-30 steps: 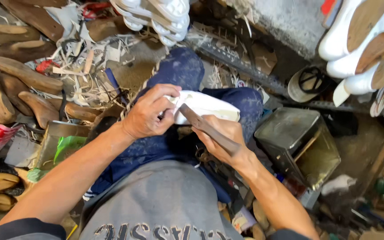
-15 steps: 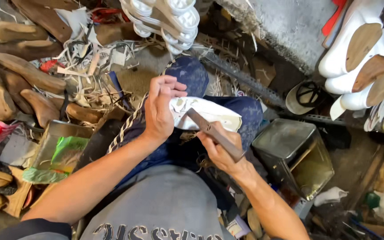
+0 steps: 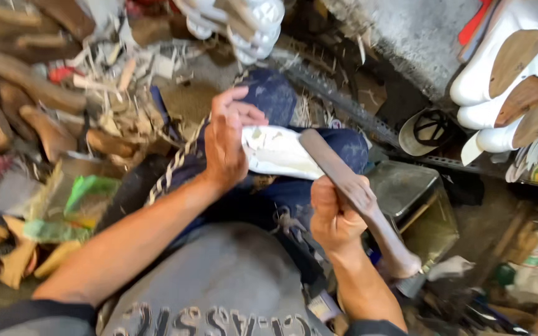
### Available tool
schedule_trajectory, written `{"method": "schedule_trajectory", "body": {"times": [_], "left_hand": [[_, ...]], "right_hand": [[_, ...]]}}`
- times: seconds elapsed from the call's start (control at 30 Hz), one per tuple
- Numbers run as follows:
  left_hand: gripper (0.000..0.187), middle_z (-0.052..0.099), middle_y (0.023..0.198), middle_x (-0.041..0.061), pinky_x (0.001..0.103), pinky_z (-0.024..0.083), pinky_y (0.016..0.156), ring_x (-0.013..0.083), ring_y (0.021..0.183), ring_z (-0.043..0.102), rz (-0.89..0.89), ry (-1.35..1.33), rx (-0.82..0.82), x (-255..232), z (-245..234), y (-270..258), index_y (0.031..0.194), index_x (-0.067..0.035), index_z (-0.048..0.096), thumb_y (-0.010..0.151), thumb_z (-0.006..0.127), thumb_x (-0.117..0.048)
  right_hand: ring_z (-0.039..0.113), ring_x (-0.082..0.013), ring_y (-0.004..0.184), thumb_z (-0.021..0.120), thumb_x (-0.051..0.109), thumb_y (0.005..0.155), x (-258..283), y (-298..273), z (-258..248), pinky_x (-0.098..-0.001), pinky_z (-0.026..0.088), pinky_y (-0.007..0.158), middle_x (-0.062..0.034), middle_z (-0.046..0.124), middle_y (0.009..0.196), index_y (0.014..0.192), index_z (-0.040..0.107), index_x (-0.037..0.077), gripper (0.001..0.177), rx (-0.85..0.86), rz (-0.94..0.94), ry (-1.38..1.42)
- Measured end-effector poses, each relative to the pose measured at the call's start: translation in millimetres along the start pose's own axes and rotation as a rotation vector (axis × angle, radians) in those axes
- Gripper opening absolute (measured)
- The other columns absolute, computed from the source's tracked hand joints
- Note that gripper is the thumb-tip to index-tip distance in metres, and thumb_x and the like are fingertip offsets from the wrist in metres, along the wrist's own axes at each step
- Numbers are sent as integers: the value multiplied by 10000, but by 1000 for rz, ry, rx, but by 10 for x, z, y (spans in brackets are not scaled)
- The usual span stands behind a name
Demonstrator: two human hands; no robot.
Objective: The person sits on the floor and uses pliers to pull out nails from the sole of a white shoe. They then use a hammer to tap the sole and remove remaining nails, repeating the process of pulling and hammering to clear the sole.
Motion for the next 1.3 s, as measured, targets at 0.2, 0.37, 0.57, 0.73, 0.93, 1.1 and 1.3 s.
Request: {"method": "schedule_trajectory", "body": {"times": [0.2, 0.37, 0.57, 0.73, 0.93, 1.1, 1.3], "left_hand": [[622, 731, 918, 108, 358, 581, 813, 267, 876, 769, 59, 56, -1, -18, -29, 49, 1308, -63, 522, 1040, 296, -577], [610, 704, 942, 113, 359, 581, 823, 266, 884, 777, 41, -10, 45, 6, -20, -29, 1339, -72, 488, 1045, 273, -561], [646, 693, 952, 149, 373, 588, 828, 294, 892, 771, 59, -33, 41, -15, -19, 5, 1353, -45, 466, 1052, 240, -569], [671, 669, 1027, 183, 395, 584, 799, 329, 912, 769, 15, -106, 47, 12, -20, -99, 1373, -49, 443, 1049, 249, -604], [663, 618, 1135, 202, 412, 592, 804, 347, 893, 770, 43, -137, 18, 80, -29, 56, 1396, -38, 417, 1049, 271, -584], [667, 584, 1168, 192, 383, 619, 749, 356, 882, 769, 36, -299, 6, 156, -10, 68, 1430, -65, 396, 1046, 316, -604], [635, 538, 1311, 121, 362, 598, 966, 290, 1121, 697, -193, -722, -208, -237, 70, -113, 1398, -76, 405, 1019, 386, -586]], "right_hand": [[670, -325, 490, 630, 372, 968, -301, -56, 518, -388, 526, 471, -48, 623, 509, 887, 572, 210, 190, 327, -12, -159], [672, -216, 459, 790, 282, 848, -36, 206, 182, -292, 507, 427, -34, 642, 500, 810, 597, 161, 231, 412, 157, 69], [653, -152, 416, 725, 273, 838, 412, 429, -140, -261, 523, 400, -34, 655, 503, 764, 614, 72, 241, 287, 191, 214], [663, -211, 523, 457, 362, 1015, 549, 36, -247, -290, 552, 494, -57, 659, 633, 828, 625, 41, 408, -28, -63, -54], [739, -403, 976, 445, 219, 1040, 896, 496, 119, -444, 600, 768, -218, 757, 1104, 1203, 702, 6, 371, 115, -147, -61], [757, -348, 987, 392, 260, 1049, 1013, 417, 170, -394, 607, 828, -150, 769, 1094, 1183, 719, 35, 419, 83, -83, 94], [614, -191, 476, 600, 203, 1001, -256, -256, -50, -295, 569, 599, 45, 556, 459, 897, 711, 64, 206, -134, 225, 41]]}}
Point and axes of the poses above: each hand's wrist, its own y-axis towards the middle knuckle, its own z-axis out of the palm, x = y × z, the point moved 5 cm from there along y, towards the middle knuckle
